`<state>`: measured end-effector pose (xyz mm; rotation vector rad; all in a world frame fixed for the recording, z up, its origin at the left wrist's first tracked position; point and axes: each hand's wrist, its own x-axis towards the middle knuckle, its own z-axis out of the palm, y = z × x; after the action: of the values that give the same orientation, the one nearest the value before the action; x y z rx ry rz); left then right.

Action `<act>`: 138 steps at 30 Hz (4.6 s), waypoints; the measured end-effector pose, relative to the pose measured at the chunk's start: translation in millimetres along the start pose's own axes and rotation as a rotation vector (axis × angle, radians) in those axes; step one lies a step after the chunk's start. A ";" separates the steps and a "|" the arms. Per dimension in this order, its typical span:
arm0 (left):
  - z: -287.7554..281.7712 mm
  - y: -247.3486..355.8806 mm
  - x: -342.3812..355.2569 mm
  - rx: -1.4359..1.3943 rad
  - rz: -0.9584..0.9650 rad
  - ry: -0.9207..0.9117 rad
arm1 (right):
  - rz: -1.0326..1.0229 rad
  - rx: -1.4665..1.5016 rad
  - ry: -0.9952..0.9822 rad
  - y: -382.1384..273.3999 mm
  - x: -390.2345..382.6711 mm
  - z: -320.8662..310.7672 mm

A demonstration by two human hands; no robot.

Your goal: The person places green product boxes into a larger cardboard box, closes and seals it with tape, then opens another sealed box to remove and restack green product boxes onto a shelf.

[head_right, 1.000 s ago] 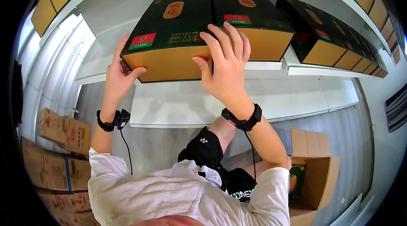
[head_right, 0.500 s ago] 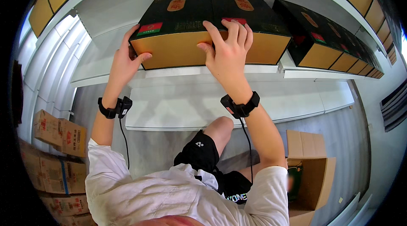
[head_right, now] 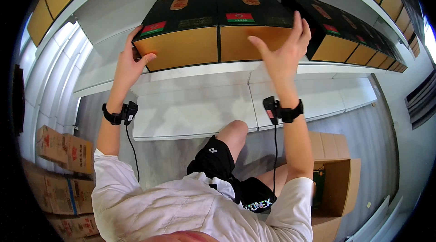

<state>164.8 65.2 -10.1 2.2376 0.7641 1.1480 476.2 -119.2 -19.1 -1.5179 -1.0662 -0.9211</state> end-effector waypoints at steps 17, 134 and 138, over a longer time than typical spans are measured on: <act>-0.7 0.7 -0.1 0.027 -0.026 0.013 | 0.260 0.276 -0.172 34.8 -10.8 4.7; 646.6 138.9 -268.5 0.028 1.214 -1.610 | 1.767 -1.025 -0.683 112.8 -452.8 -381.2; 621.5 176.0 -250.3 -0.022 0.849 -1.648 | 1.796 -0.911 -0.354 74.7 -424.0 -372.6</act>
<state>608.3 -342.0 -352.8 2.4957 -0.8844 -0.6581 402.0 -562.8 -368.1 -2.4837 0.8504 0.2935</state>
